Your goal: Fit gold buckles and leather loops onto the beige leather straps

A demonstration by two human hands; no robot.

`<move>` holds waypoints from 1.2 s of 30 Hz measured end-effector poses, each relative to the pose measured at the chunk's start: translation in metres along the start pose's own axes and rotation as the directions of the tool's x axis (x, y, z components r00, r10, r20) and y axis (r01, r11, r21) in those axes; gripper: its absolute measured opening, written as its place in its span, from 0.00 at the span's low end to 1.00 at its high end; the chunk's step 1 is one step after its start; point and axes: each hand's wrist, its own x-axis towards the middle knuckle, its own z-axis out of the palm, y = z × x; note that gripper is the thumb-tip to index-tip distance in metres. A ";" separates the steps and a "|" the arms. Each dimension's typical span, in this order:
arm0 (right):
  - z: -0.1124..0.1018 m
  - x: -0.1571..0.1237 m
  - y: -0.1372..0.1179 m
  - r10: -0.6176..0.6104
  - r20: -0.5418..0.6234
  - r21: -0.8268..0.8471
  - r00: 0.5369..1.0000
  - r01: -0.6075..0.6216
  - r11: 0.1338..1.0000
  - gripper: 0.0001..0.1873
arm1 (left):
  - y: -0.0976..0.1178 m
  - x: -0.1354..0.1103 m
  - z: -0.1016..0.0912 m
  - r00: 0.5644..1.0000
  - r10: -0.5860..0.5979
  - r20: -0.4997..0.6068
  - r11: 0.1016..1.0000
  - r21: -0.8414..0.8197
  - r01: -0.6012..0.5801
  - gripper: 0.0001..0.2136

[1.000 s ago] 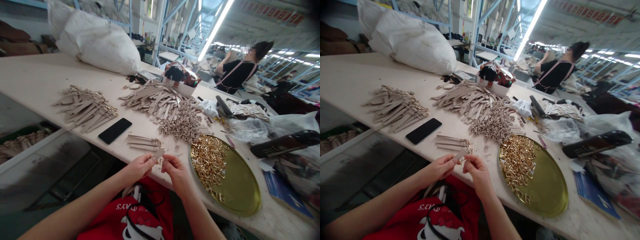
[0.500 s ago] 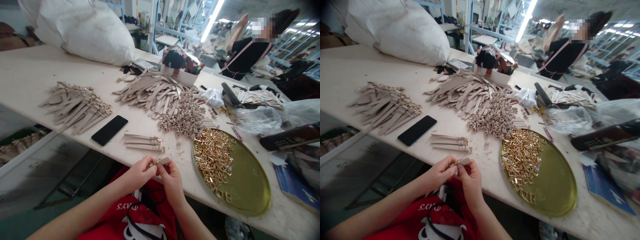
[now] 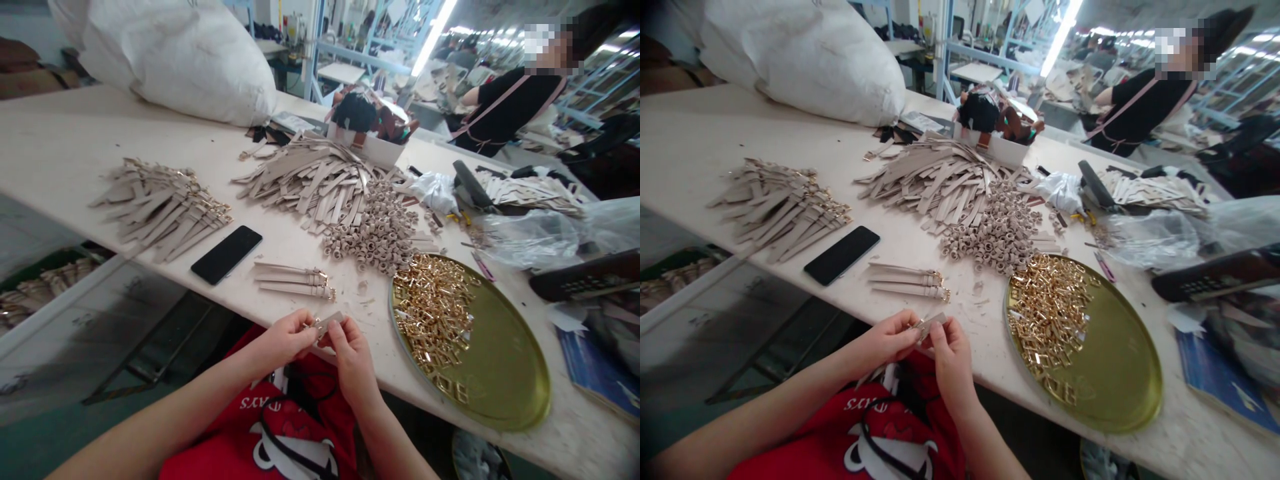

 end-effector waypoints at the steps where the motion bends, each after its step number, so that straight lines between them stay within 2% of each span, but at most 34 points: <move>1: 0.000 -0.001 -0.001 0.027 0.018 0.041 0.999 -0.028 0.999 0.11 | 0.000 -0.002 0.000 1.000 0.006 0.024 1.000 -0.014 -0.006 0.11; 5: 0.003 -0.002 -0.006 0.188 0.153 0.233 0.970 -0.220 0.947 0.11 | 0.003 -0.009 0.000 0.998 0.022 0.059 1.000 -0.019 -0.021 0.11; 7: 0.005 -0.004 -0.008 0.192 0.149 0.211 0.970 -0.221 0.952 0.11 | 0.004 -0.012 0.000 0.999 0.019 0.047 1.000 -0.003 -0.019 0.10; 8: 0.006 -0.005 -0.008 0.161 0.122 0.162 0.979 -0.180 0.970 0.11 | 0.004 -0.014 0.001 0.999 0.017 0.037 1.000 0.006 -0.017 0.10; 10: 0.007 -0.009 -0.008 0.027 0.045 -0.007 0.999 -0.026 1.000 0.12 | 0.003 -0.016 0.001 1.000 0.014 0.022 1.000 0.024 -0.014 0.10; 13: 0.008 -0.015 -0.008 -0.210 0.002 -0.278 0.978 0.202 0.939 0.14 | 0.002 -0.020 0.003 1.000 0.013 0.013 0.999 0.033 -0.014 0.09; 15: 0.008 -0.018 -0.008 -0.293 -0.005 -0.375 0.956 0.270 0.887 0.14 | 0.001 -0.022 0.005 1.000 0.023 0.010 0.999 0.026 -0.023 0.09; 18: 0.008 -0.021 -0.009 -0.343 -0.017 -0.431 0.939 0.302 0.850 0.13 | 0.001 -0.025 0.007 0.999 0.047 0.007 0.999 0.020 -0.048 0.09; 21: 0.008 -0.022 -0.011 -0.321 -0.010 -0.380 0.947 0.293 0.877 0.13 | 0.002 -0.028 0.010 0.998 0.063 -0.011 0.998 0.005 -0.063 0.10; 23: 0.007 -0.022 -0.014 -0.257 0.016 -0.295 0.966 0.250 0.922 0.13 | 0.003 -0.029 0.011 0.997 0.069 -0.024 0.998 0.000 -0.069 0.10; 26: 0.005 -0.021 -0.019 -0.062 0.104 -0.073 0.993 0.070 0.995 0.11 | 0.001 -0.030 0.012 0.994 0.101 -0.052 0.994 0.044 -0.098 0.09; 28: 0.003 -0.020 -0.021 0.058 0.174 0.062 0.983 -0.070 0.996 0.10 | -0.002 -0.030 0.013 0.987 0.143 -0.076 0.987 0.090 -0.136 0.08; 30: 0.002 -0.021 -0.022 0.110 0.214 0.121 0.971 -0.138 0.983 0.10 | -0.005 -0.029 0.013 0.980 0.179 -0.084 0.979 0.118 -0.168 0.08; 32: 0.002 -0.021 -0.021 0.079 0.194 0.079 0.978 -0.096 0.992 0.09 | -0.007 -0.028 0.012 0.978 0.189 -0.085 0.976 0.126 -0.178 0.09; 36: 0.001 -0.022 -0.017 -0.118 0.100 -0.101 0.988 0.129 0.987 0.07 | -0.007 -0.027 0.011 0.983 0.168 -0.076 0.981 0.110 -0.159 0.10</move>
